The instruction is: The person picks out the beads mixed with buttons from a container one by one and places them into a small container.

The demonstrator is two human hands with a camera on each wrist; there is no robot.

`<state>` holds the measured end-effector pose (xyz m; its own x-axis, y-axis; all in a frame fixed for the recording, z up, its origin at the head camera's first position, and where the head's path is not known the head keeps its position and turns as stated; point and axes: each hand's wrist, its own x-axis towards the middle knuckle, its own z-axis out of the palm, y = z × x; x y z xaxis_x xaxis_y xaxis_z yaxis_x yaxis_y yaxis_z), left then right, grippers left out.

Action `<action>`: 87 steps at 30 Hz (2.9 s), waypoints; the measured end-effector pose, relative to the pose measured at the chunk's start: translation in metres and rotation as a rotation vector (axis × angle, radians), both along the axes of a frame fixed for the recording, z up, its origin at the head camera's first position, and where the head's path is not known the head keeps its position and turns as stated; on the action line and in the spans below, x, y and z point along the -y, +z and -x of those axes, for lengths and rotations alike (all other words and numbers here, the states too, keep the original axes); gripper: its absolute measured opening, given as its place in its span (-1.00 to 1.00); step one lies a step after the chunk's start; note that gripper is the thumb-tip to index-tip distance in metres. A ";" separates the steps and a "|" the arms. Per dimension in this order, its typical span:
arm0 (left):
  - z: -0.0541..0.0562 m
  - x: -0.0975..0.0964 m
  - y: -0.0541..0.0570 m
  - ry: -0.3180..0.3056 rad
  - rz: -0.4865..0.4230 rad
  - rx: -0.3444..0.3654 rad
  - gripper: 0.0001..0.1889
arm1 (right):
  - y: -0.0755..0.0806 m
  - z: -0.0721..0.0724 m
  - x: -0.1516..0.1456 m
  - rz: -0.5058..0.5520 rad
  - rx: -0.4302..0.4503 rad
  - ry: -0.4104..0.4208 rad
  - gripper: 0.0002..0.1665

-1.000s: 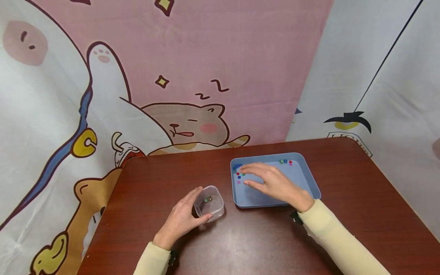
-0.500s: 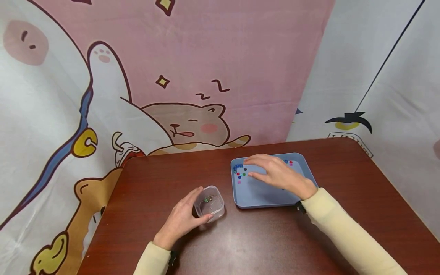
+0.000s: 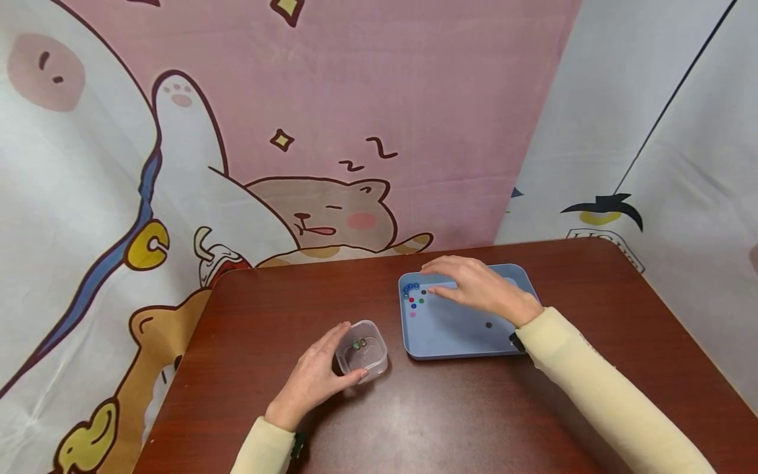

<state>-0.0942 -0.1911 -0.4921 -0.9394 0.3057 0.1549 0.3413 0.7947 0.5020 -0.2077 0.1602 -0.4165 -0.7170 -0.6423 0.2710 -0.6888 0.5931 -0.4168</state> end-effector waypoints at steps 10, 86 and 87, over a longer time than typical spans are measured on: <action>0.000 0.000 -0.001 0.001 0.008 0.008 0.01 | -0.008 0.016 0.003 -0.037 0.052 0.006 -0.54; 0.001 0.003 -0.005 -0.022 0.006 -0.029 -0.01 | -0.093 0.054 0.025 -0.103 0.144 0.029 -0.67; 0.001 0.003 -0.005 -0.022 0.006 -0.032 -0.01 | -0.093 0.054 0.025 -0.105 0.138 0.031 -0.68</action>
